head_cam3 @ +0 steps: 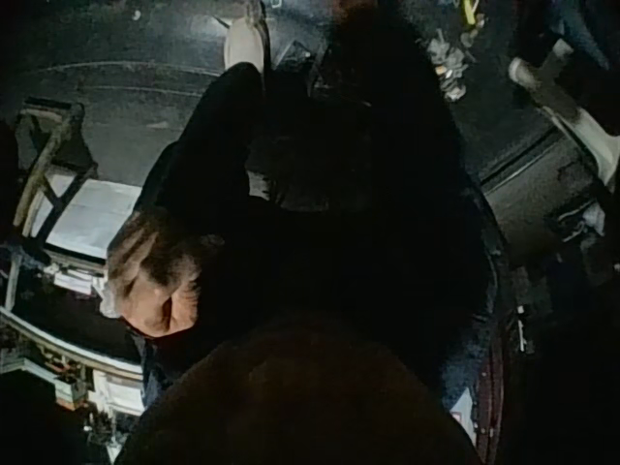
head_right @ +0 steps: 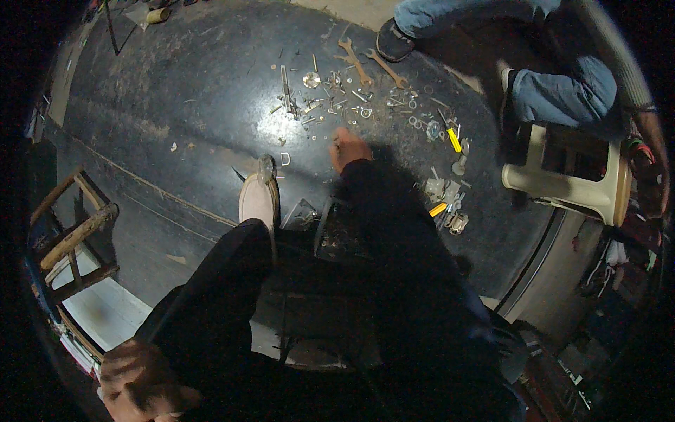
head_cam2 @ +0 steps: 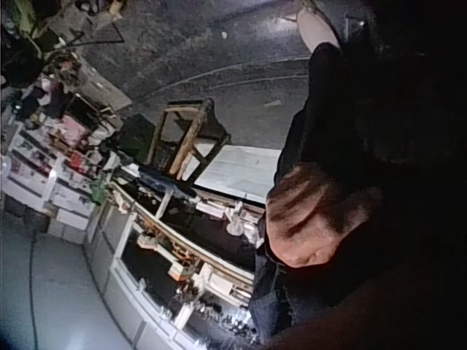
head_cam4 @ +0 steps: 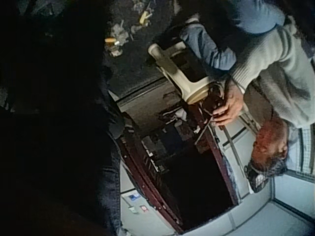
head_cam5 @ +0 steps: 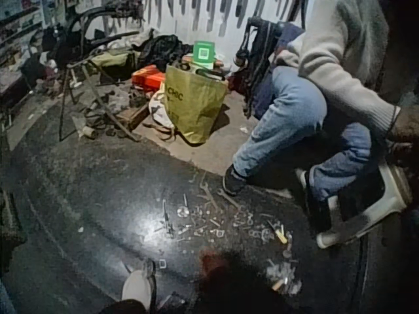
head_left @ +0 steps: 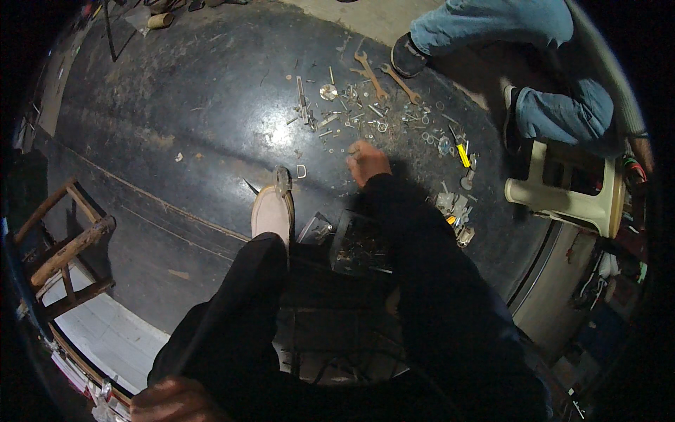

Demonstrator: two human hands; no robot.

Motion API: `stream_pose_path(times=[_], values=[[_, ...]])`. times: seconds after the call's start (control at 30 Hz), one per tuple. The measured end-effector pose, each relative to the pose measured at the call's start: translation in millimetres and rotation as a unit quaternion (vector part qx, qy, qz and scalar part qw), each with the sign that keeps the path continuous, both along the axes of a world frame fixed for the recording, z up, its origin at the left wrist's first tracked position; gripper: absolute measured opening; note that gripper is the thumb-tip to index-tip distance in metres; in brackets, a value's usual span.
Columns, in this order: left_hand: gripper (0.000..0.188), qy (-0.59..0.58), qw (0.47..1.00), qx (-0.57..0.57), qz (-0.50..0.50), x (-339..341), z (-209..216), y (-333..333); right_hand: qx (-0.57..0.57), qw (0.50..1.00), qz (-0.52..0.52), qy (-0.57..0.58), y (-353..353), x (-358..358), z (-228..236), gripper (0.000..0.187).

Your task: The person sorts small metal hardware from a pile on the floor into a black tray. They pick up individual items such as washers, nuts, and bolts, inspect them, and place them into the tray. Another person sits nearby on a stool but does not assist.

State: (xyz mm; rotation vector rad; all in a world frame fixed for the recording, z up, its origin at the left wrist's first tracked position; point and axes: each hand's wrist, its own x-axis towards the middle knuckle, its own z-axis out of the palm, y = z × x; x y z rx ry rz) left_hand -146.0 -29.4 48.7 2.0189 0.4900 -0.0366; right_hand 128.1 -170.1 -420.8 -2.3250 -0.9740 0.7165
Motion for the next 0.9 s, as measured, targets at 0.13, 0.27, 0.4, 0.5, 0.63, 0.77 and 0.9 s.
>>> stream_pose_path(times=[0.13, 0.27, 0.4, 0.5, 0.63, 0.77, 0.9], values=[[0.016, -0.008, 1.0, -0.01, 0.009, -0.9, -2.6, -1.1, 0.031, 0.995, 0.005, -0.094, 20.9, -4.6, -2.6, 0.014], [0.016, 0.013, 1.0, -0.001, 0.008, 1.8, -0.5, -0.7, 0.001, 0.993, 0.017, -0.116, 26.3, -8.1, -5.7, 0.015], [0.016, 0.044, 0.999, 0.019, -0.003, 4.4, 4.9, 0.2, 0.016, 0.992, 0.022, -0.125, 23.8, -9.0, -3.5, 0.014], [0.016, 0.028, 0.999, 0.023, -0.008, 1.2, 3.4, 1.6, 0.011, 0.999, 0.005, -0.038, 11.7, -6.2, 11.4, 0.014], [0.018, 0.005, 0.999, 0.037, -0.034, -6.4, 0.9, -2.2, 0.1, 0.991, 0.052, 0.07, -28.5, 17.3, 55.5, 0.014], [0.023, -0.021, 0.998, 0.033, -0.05, -8.3, 4.3, -13.6, -0.06, 0.977, 0.171, 0.113, -71.7, 32.0, 112.6, 0.012], [0.031, -0.046, 0.998, 0.003, -0.049, -3.7, 8.4, -18.0, -0.134, 0.945, 0.23, 0.189, -94.0, 21.3, 144.9, 0.015]])
